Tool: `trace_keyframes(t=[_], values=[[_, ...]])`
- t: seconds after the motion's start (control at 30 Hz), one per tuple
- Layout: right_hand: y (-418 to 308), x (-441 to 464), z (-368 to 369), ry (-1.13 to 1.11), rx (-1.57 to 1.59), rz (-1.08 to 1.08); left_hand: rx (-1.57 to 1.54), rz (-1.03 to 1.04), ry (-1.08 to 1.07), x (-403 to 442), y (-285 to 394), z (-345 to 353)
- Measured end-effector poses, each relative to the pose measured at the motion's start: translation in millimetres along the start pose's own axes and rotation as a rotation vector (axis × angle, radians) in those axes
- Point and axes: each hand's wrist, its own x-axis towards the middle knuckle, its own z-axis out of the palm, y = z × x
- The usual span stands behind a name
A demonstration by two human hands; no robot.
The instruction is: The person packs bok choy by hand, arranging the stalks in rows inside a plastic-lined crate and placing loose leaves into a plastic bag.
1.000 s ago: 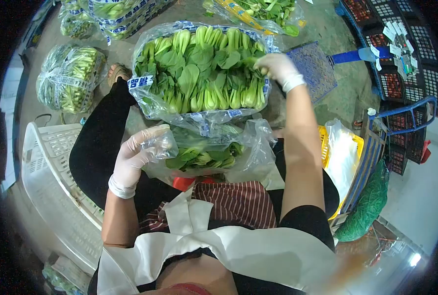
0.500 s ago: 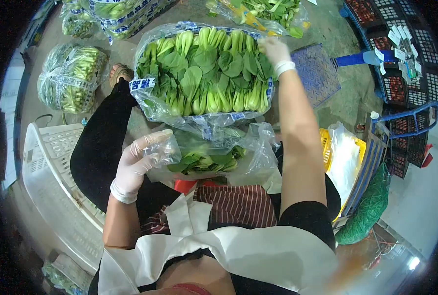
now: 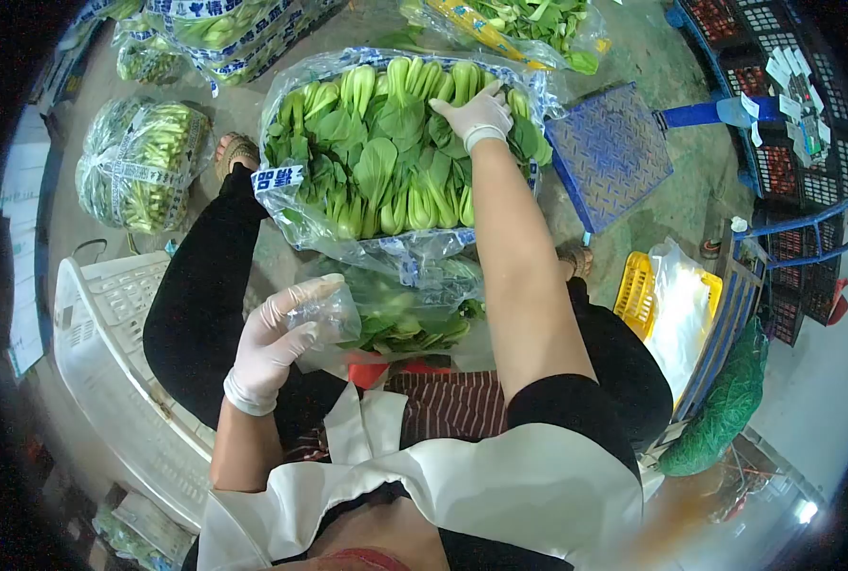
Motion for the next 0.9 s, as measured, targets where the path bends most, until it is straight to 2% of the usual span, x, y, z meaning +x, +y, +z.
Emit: trace_keyframes(t=[0.13,0.23,0.3,0.4,0.47,0.5,0.57,0.6,0.67,0.7,0.77,0.8,0.83,0.87,0.9], values=[[-2,2,0,0.045,0.091,0.046,-0.029,0.006,0.001,-1,3,-1],[1,9,-4,-0.081,0.029,0.158,-0.040,0.016,-0.004,-1,-2,-6],[-5,7,9,-0.052,0.025,0.160,-0.048,0.017,0.007,-2,-2,-7],[-10,9,10,-0.033,0.036,0.168,0.023,-0.047,0.135,-3,2,-5],[-9,3,1,0.019,0.059,0.146,0.770,0.121,0.194,-8,15,-4],[-7,1,2,0.045,0.075,0.132,0.989,0.153,0.184,-10,22,-2],[-3,-2,3,0.043,0.084,0.128,1.369,0.364,0.055,-14,44,3],[-1,-3,3,0.037,0.086,0.124,1.632,0.217,-0.113,-19,62,4],[0,3,1,-0.008,0.098,0.134,1.633,0.251,-0.225,-18,101,16],[-4,1,-1,-0.004,0.107,0.132,1.651,0.378,-0.193,-15,112,20],[-14,-4,-4,0.340,0.098,0.032,1.558,0.539,-0.129,3,126,24],[-19,0,-5,0.351,0.168,-0.112,1.475,0.604,-0.096,20,124,22],[-25,4,-6,0.358,0.235,-0.254,1.394,0.498,-0.042,40,119,20],[-33,8,-5,0.261,0.239,-0.346,1.459,0.339,-0.029,53,114,16],[-49,3,-8,0.258,0.139,-0.301,1.509,0.167,-0.015,60,109,14]])
